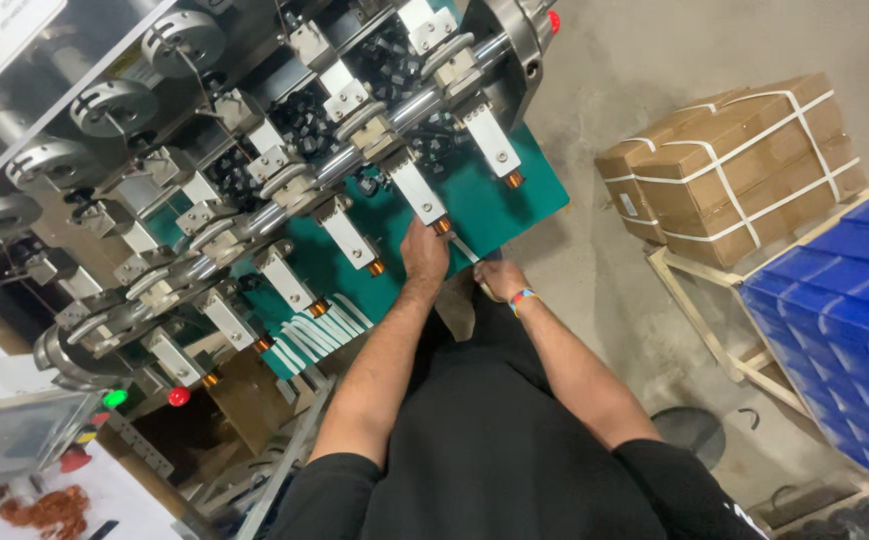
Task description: The person operates a multi-spindle coil winding machine in a factory. They load copper wire and bobbins onto the machine spindles, pull the red-handled lever to run the winder, trim wire ends with scissors, and place finished wound coils onto a paper sheet on the workbench.
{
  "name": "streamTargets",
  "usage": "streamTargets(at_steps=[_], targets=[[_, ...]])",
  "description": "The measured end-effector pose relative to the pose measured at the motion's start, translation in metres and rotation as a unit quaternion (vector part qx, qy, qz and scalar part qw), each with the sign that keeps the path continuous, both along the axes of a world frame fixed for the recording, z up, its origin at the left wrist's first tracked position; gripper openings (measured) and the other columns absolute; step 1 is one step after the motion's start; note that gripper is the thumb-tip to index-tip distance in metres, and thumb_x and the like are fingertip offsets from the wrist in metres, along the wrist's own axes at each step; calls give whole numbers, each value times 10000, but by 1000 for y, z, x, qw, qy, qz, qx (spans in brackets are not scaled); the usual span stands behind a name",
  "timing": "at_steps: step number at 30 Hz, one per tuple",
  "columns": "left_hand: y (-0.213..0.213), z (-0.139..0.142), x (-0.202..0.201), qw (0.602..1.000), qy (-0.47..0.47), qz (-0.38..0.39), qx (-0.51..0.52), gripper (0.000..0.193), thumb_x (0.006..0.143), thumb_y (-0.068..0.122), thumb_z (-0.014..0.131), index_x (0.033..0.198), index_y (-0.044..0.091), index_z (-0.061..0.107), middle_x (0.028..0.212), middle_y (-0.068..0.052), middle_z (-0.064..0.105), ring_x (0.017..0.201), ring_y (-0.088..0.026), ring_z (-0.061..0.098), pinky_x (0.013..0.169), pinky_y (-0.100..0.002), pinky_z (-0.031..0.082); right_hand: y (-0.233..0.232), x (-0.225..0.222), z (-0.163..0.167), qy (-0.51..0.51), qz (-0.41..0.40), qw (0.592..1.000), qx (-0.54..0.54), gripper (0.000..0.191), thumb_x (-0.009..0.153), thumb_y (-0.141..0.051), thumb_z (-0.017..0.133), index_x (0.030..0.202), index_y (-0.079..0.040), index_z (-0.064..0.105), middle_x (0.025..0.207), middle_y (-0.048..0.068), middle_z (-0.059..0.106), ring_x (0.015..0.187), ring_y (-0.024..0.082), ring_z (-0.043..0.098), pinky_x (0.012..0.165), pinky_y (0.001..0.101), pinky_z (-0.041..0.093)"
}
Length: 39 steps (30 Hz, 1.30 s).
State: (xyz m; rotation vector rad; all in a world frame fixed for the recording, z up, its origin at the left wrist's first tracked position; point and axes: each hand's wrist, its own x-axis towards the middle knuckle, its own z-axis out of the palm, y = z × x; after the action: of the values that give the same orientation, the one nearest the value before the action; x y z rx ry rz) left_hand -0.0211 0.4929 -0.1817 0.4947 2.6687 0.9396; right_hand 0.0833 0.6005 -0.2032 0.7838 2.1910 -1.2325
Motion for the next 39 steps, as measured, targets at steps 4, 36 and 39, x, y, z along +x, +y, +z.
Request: streamTargets(at_steps=[4,36,39], targets=[[-13,1,6,999,14,-8,-29,459,757,163,873,1114,-4,639,1159,-224,618,1013,-422,618,822,-485,523,0,14,0,21,90,992,81,392,984,-405,635,1149,-64,735,1028,215,730,958,407,687,817,478,532],[-52,-17,60,965,-261,-17,-2,383,676,194,918,961,82,688,924,-141,709,885,-324,690,790,-435,544,-11,42,18,243,92,955,-144,420,946,-363,681,1208,-34,686,1009,160,742,856,319,712,721,406,572],[-50,-24,53,993,-120,-11,-12,189,740,140,859,826,70,707,931,-147,695,886,-349,677,784,-455,544,-10,43,22,61,20,970,-233,342,963,-364,649,1118,-72,736,842,70,721,660,191,670,610,346,569]])
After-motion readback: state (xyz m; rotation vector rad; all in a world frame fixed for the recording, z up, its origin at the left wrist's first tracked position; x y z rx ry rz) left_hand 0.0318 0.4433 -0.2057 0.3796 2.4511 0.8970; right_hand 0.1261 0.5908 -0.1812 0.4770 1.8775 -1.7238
